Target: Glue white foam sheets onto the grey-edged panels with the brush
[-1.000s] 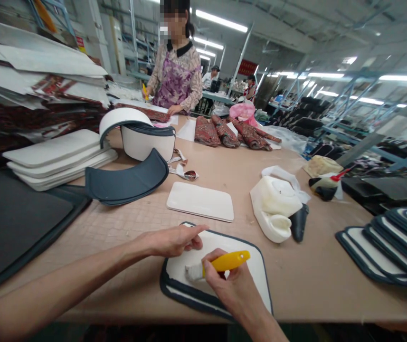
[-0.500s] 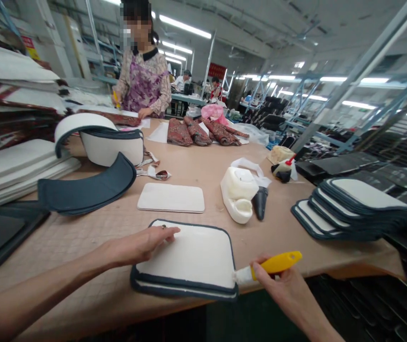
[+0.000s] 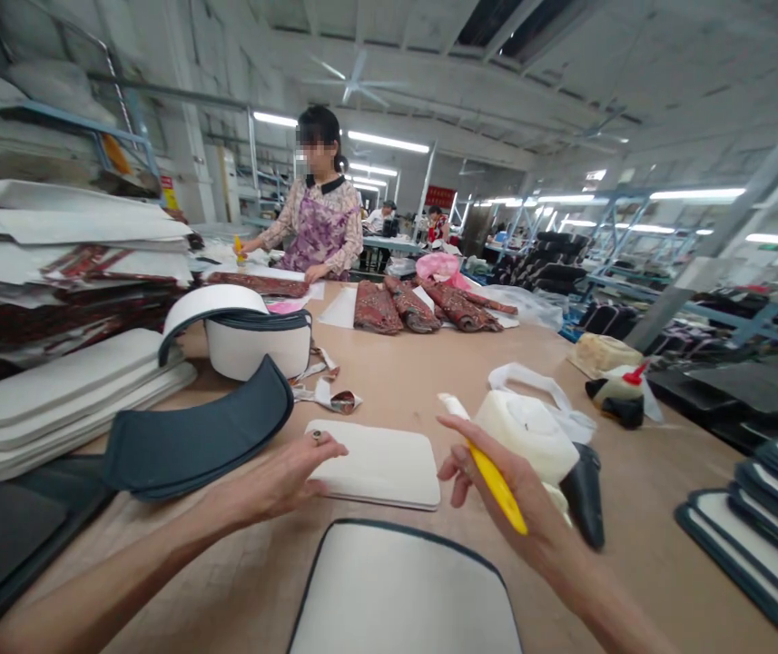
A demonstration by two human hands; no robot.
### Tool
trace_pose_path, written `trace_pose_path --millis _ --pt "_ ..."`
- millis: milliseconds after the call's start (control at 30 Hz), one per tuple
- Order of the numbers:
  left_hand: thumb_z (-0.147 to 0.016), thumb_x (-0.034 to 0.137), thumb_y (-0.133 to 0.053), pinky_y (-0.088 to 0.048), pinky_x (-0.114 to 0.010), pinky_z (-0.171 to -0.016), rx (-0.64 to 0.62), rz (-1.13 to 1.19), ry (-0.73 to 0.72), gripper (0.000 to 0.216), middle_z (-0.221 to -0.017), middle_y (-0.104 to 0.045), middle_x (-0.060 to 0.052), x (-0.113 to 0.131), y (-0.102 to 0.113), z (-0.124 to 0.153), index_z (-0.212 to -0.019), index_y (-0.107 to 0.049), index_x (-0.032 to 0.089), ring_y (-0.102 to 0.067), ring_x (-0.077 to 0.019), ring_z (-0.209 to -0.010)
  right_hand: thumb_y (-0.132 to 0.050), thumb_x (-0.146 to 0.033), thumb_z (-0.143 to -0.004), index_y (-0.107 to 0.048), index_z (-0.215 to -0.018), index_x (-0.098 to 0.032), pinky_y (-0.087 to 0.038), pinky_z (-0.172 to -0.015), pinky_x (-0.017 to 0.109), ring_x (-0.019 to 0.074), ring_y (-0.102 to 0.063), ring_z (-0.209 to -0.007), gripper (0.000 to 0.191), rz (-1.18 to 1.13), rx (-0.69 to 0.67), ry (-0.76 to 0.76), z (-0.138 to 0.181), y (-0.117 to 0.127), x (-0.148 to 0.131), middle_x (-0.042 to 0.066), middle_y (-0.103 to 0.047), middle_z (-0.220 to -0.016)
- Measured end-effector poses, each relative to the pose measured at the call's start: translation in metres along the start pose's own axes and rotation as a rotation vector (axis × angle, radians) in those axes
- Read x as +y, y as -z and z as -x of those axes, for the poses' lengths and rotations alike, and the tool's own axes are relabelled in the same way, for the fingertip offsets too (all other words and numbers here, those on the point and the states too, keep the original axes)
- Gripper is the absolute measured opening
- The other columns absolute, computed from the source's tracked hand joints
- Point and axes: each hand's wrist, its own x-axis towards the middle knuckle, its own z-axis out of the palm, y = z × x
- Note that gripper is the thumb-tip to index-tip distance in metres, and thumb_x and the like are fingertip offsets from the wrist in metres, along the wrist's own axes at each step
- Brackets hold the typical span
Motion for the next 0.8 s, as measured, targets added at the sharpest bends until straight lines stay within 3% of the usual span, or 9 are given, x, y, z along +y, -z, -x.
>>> trace_pose_path --millis 100,200,400,600,800 --pt "-0.072 0.017 -0.067 -0.040 -0.036 -0.090 -0.134 -0.122 0.017 0.052 -0.113 -0.052 -0.013 -0.026 0.002 -0.004 -0.119 -0.047 0.012 -0.048 -0.0242 -0.103 -0.041 -0.045 -0.081 -0.056 -0.109 -0.019 -0.047 -0.073 0.034 0.0188 -0.061 -0.076 0.041 0.198 -0.164 -0.016 -0.022 -0.009 0.024 0.007 -0.064 -0.085" --pt "-0.075 0.017 -0.065 -0.043 -0.034 -0.086 -0.194 -0.214 -0.005 0.048 -0.108 -0.054 -0.015 -0.034 0.006 -0.006 -0.118 -0.046 0.009 -0.051 -0.0244 -0.099 -0.047 -0.043 -0.081 -0.055 -0.111 -0.021 -0.045 -0.083 0.038 0.0225 -0.059 -0.093 0.038 0.468 -0.292 0.027 -0.034 -0.013 0.051 0.009 -0.062 -0.101" --pt "-0.077 0.023 -0.062 -0.047 -0.029 -0.065 -0.270 -0.421 -0.120 0.046 -0.090 -0.059 -0.011 -0.040 0.005 -0.014 -0.117 -0.044 0.010 -0.056 -0.0214 -0.076 -0.051 -0.045 -0.081 -0.047 -0.121 -0.022 -0.045 -0.086 0.042 0.0236 -0.057 -0.099 0.046 0.544 -0.382 0.059 -0.045 -0.010 0.093 0.010 -0.060 -0.109" --pt "-0.077 0.003 -0.044 -0.047 -0.031 -0.060 -0.114 -0.577 -0.276 0.027 -0.093 -0.058 -0.010 -0.038 -0.009 -0.008 -0.103 -0.048 0.010 -0.053 -0.0219 -0.076 -0.052 -0.050 -0.079 -0.043 -0.123 -0.026 -0.040 -0.093 0.044 0.0239 -0.052 -0.106 0.051 0.630 -0.428 0.035 -0.044 -0.017 0.085 0.008 -0.057 -0.116" --pt "-0.076 0.001 -0.039 -0.048 -0.033 -0.069 -0.125 -0.572 -0.244 0.025 -0.100 -0.055 -0.015 -0.036 -0.012 -0.002 -0.096 -0.052 0.008 -0.052 -0.0236 -0.083 -0.051 -0.052 -0.079 -0.042 -0.125 -0.023 -0.032 -0.100 0.048 0.0260 -0.045 -0.114 0.055 0.688 -0.464 0.046 -0.041 -0.025 0.066 0.009 -0.053 -0.121"
